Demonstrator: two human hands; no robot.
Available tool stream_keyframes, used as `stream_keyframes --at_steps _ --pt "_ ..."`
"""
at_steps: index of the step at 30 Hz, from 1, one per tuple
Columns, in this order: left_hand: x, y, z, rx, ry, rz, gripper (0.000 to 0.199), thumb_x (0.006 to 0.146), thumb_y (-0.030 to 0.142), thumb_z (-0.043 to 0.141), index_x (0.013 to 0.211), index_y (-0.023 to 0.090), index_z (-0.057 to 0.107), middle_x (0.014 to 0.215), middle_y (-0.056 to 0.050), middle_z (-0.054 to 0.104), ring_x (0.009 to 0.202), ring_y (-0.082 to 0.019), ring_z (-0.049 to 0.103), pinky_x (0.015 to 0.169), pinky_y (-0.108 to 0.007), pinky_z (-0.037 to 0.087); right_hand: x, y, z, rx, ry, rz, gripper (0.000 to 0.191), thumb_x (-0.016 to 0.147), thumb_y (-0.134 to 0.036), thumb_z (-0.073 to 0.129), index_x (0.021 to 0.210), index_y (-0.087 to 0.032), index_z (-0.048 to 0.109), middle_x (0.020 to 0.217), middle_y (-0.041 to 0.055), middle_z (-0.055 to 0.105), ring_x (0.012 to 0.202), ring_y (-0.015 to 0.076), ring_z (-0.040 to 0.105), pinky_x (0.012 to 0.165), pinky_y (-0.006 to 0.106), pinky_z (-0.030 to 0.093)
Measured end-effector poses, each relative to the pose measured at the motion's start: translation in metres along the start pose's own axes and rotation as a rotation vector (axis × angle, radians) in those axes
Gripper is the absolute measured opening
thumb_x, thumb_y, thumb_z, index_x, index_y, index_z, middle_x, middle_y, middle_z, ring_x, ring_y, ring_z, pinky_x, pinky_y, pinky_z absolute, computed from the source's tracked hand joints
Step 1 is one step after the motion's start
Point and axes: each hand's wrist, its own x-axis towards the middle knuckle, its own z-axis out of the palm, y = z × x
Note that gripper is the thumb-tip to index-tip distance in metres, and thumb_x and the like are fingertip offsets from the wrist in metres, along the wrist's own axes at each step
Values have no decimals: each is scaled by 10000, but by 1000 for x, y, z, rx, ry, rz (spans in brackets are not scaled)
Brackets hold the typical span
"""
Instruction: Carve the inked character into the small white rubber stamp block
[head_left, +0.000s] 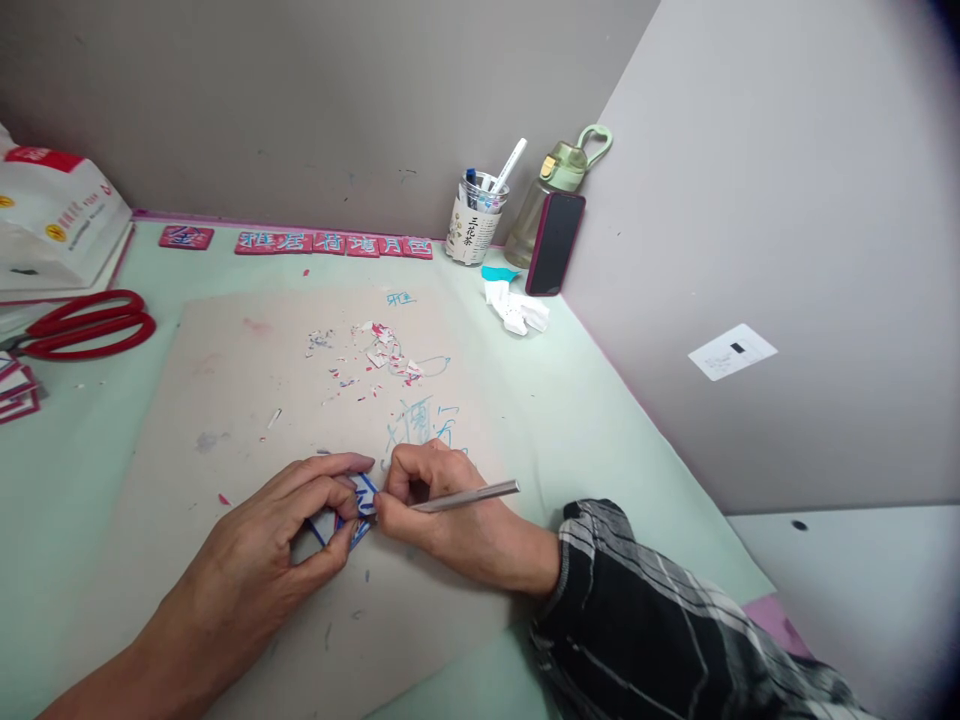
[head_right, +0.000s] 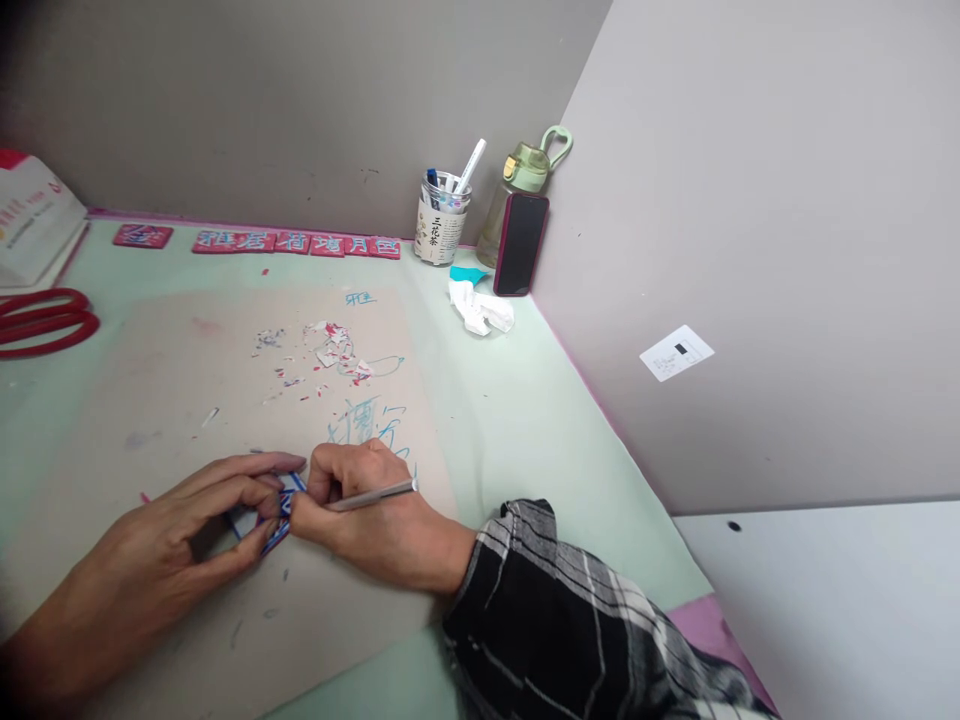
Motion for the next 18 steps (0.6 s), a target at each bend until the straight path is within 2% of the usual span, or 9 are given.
stream_keyframes --at_steps 3,10,18 --pt "0 0 0 -17 8 16 113 927 346 551 845 315 622 1173 20 731 1021 -199 733 856 -268 603 0 0 2 -39 16 -16 334 807 -136 681 610 -206 421 568 -92 436 618 108 411 730 271 352" --pt "-1 -2 2 -17 1 15 105 928 341 560 846 315 619 1206 29 717 1056 -202 721 867 -272 603 -1 3 0 -57 -26 -53 347 818 -155 675 627 -215 392 599 -82 450 643 118 411 753 271 369" --pt "-3 -2 1 8 -36 -28 114 938 370 562 859 321 628 1239 38 711 1027 -178 732 789 -220 591 1 2 -1 41 -28 -4 289 821 -165 645 637 -213 427 573 -91 422 569 96 368 572 244 298"
